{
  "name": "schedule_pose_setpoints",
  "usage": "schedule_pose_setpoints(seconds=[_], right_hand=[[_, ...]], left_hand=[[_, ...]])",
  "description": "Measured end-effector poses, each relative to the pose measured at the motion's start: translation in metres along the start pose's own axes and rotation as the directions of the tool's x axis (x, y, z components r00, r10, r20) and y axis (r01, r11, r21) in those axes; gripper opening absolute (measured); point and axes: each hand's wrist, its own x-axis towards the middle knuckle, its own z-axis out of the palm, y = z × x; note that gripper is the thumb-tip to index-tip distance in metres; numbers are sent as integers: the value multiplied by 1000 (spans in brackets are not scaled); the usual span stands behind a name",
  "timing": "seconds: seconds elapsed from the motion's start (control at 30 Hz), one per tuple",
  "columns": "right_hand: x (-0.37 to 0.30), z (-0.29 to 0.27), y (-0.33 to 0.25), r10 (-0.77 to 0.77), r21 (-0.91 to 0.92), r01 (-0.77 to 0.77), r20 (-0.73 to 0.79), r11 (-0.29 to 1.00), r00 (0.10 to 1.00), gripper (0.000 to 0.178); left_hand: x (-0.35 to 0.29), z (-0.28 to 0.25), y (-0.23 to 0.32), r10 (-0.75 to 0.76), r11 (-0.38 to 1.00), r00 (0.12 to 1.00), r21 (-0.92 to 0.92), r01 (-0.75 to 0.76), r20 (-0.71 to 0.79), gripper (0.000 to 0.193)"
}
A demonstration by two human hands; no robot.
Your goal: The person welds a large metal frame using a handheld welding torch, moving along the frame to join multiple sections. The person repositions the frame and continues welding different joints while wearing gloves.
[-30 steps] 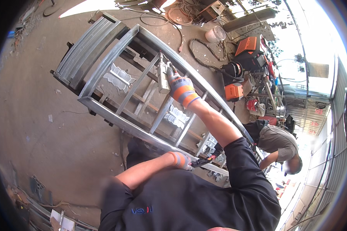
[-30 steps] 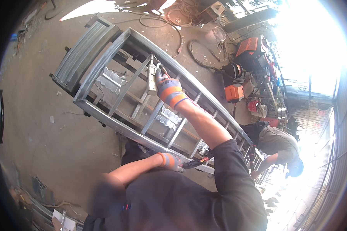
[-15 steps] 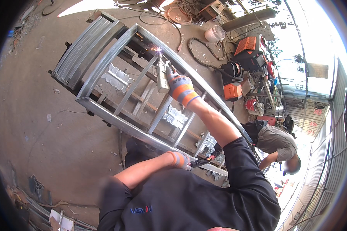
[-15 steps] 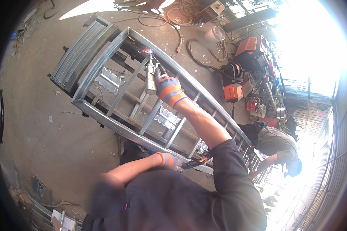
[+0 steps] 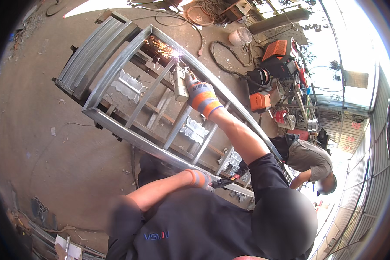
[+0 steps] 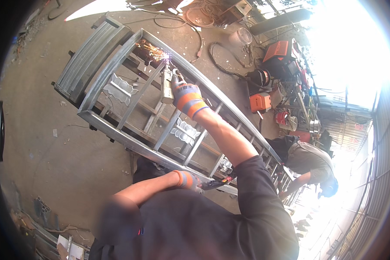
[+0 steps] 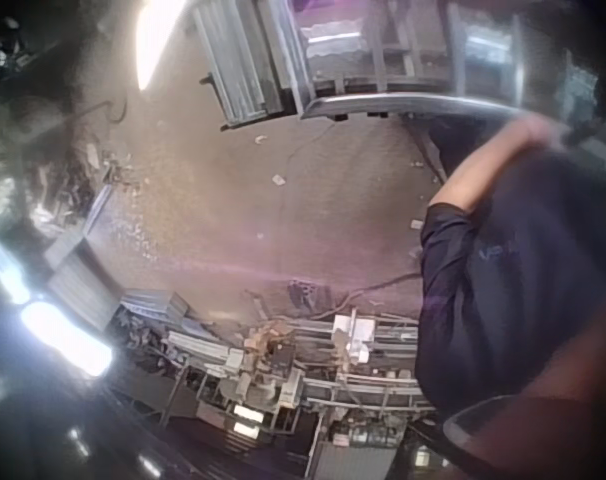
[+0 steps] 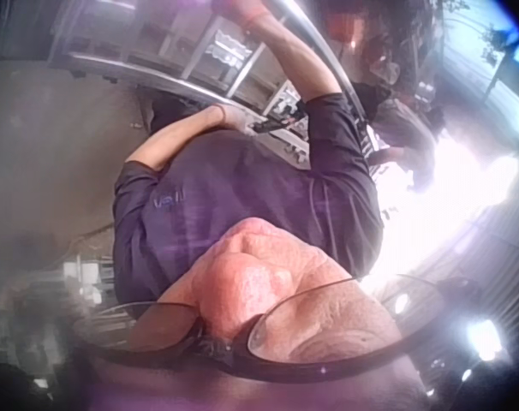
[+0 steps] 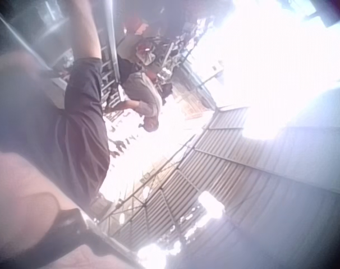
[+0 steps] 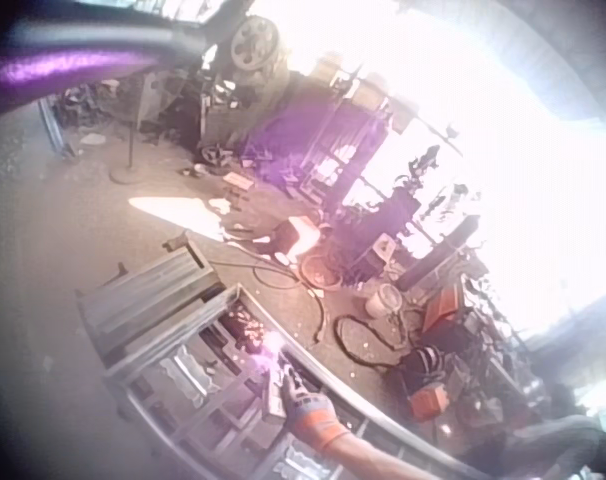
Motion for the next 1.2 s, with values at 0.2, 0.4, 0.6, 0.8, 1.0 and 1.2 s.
schedule_pose_setpoints(seconds=[0.2,0.4,0.6,0.8,1.0,1.2], right_hand=[[0,-2,0,23,-2,-23,26,1000,999,62],[-1,-1,1,21,-13,-20,25,1000,999,64],[-4,-6,0,40,28,-42,67,999,997,58],[-8,-1,4,1,-11,-1,-6,1000,1000,64],[-10,3,8,-6,-10,6,-6,1000,1000,72],[-43,-7,11,-10,21,10,5,1000,1000,88]], left_hand=[[3,3,-3,42,999,999,17,-42,-20,57],[12,11,-9,28,999,998,19,-27,-54,62],[15,15,-12,59,998,995,31,-56,-81,60],[17,17,-13,56,998,996,12,-55,-74,60],[17,16,-9,43,999,995,5,-43,-86,59],[22,14,-7,34,999,997,-17,-35,-63,59]])
